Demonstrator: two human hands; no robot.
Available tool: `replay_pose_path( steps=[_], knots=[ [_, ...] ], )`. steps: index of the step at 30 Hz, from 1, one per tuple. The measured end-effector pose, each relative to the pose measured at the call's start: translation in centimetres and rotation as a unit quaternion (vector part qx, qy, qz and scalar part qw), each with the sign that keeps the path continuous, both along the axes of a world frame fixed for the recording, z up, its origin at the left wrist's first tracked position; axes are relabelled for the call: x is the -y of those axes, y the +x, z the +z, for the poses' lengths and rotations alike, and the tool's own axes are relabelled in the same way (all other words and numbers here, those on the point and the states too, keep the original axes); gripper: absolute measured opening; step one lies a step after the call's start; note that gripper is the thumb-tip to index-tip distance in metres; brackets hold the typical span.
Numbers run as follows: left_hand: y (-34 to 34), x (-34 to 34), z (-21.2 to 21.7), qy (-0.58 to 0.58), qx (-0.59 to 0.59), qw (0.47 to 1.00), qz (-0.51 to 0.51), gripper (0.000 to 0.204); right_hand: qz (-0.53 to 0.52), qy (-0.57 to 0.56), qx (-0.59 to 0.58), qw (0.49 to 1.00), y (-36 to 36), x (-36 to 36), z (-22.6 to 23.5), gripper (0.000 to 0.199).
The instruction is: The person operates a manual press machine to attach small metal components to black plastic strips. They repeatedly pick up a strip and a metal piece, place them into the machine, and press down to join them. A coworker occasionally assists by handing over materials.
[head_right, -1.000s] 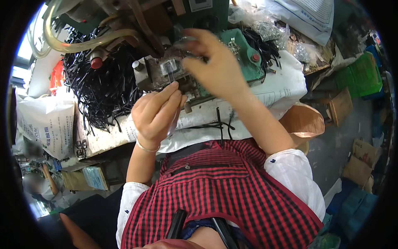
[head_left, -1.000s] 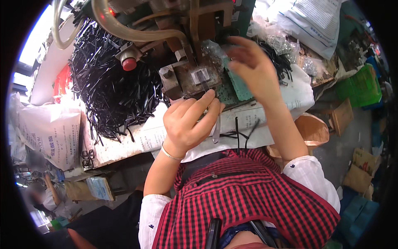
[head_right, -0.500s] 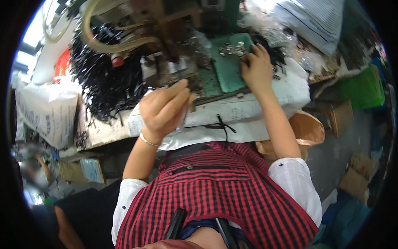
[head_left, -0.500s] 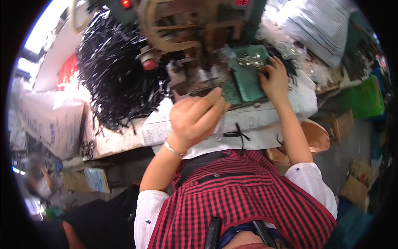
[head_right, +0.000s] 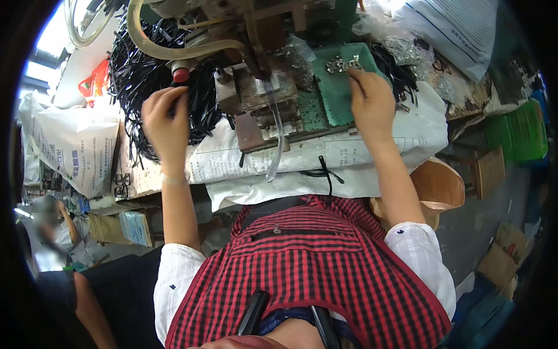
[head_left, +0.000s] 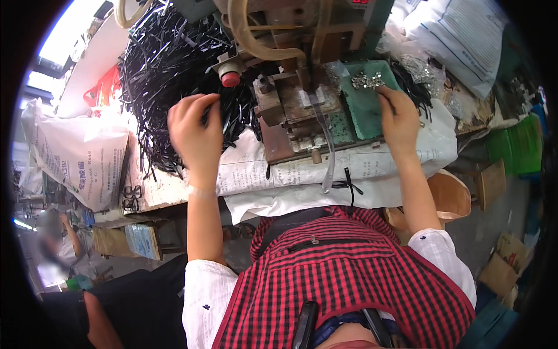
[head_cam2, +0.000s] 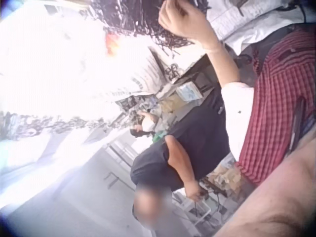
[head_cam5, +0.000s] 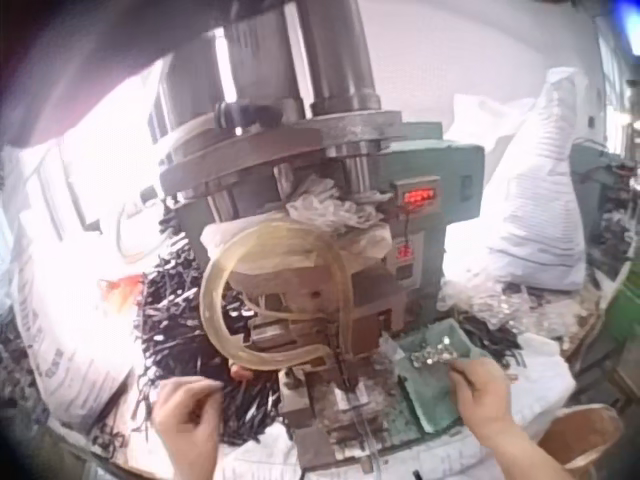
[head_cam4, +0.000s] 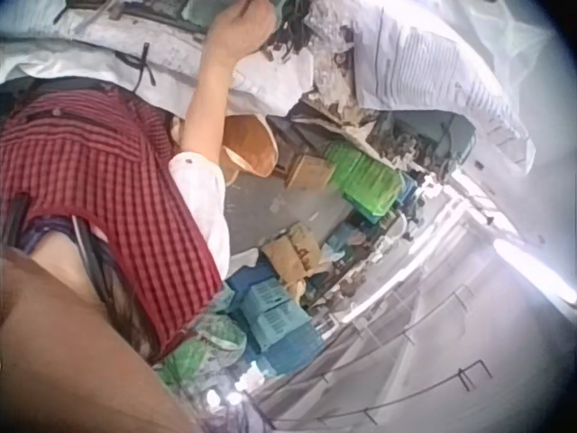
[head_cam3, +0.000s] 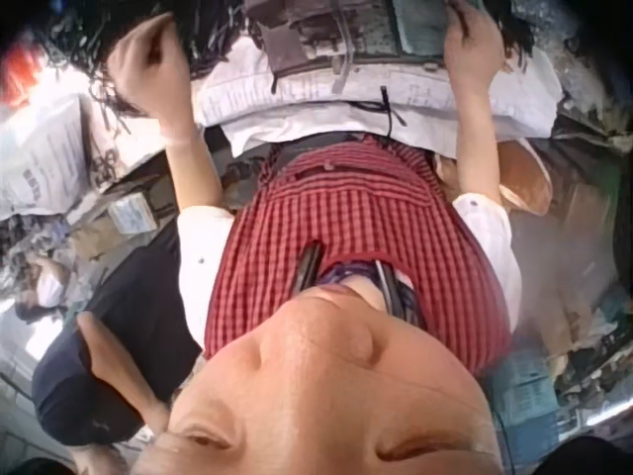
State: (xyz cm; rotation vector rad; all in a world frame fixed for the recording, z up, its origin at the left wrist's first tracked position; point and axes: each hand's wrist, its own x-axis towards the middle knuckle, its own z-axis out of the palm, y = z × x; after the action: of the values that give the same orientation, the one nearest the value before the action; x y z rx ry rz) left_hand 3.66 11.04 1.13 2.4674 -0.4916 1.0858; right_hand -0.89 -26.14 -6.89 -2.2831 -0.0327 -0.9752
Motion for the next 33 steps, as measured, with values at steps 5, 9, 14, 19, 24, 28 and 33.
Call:
replay_pose_path(
  steps=[5, 9, 14, 19, 24, 28, 33],
  knots=[
    [6.4, 2.0, -10.2, 0.206, -0.11, 0.951, 0.202, 0.015, -0.047, -0.051, -0.009, 0.998, 1.4, 0.0, -1.7, 0.011],
    [5.6, -0.1, -9.5, 0.019, -0.001, 0.993, 0.114, 0.008, -0.064, -0.049, 0.008, 0.997, -2.2, 1.3, -1.3, 0.011],
    [1.0, -3.4, -4.5, -0.143, -0.059, 0.982, 0.106, 0.008, -0.121, -0.032, -0.029, 0.992, -7.3, 4.1, -2.0, 0.015],
    [-3.0, -5.3, -7.5, 0.012, -0.171, 0.973, 0.157, 0.01, -0.06, 0.165, -0.089, 0.98, -6.4, 1.8, -0.4, 0.016],
    [-2.2, -4.3, -7.0, -0.178, -0.348, 0.917, 0.082, 0.024, 0.167, 0.146, -0.016, 0.975, -0.8, -4.5, 6.1, 0.014],
    [-2.8, -2.6, -8.7, -0.302, -0.402, 0.864, -0.008, 0.037, 0.181, 0.238, -0.013, 0.954, 2.4, -8.5, 6.5, 0.019],
    [-4.5, 0.4, -4.5, -0.447, -0.211, 0.866, -0.072, 0.017, 0.2, 0.402, -0.038, 0.893, 1.7, -10.1, 5.7, 0.036]
  ],
)
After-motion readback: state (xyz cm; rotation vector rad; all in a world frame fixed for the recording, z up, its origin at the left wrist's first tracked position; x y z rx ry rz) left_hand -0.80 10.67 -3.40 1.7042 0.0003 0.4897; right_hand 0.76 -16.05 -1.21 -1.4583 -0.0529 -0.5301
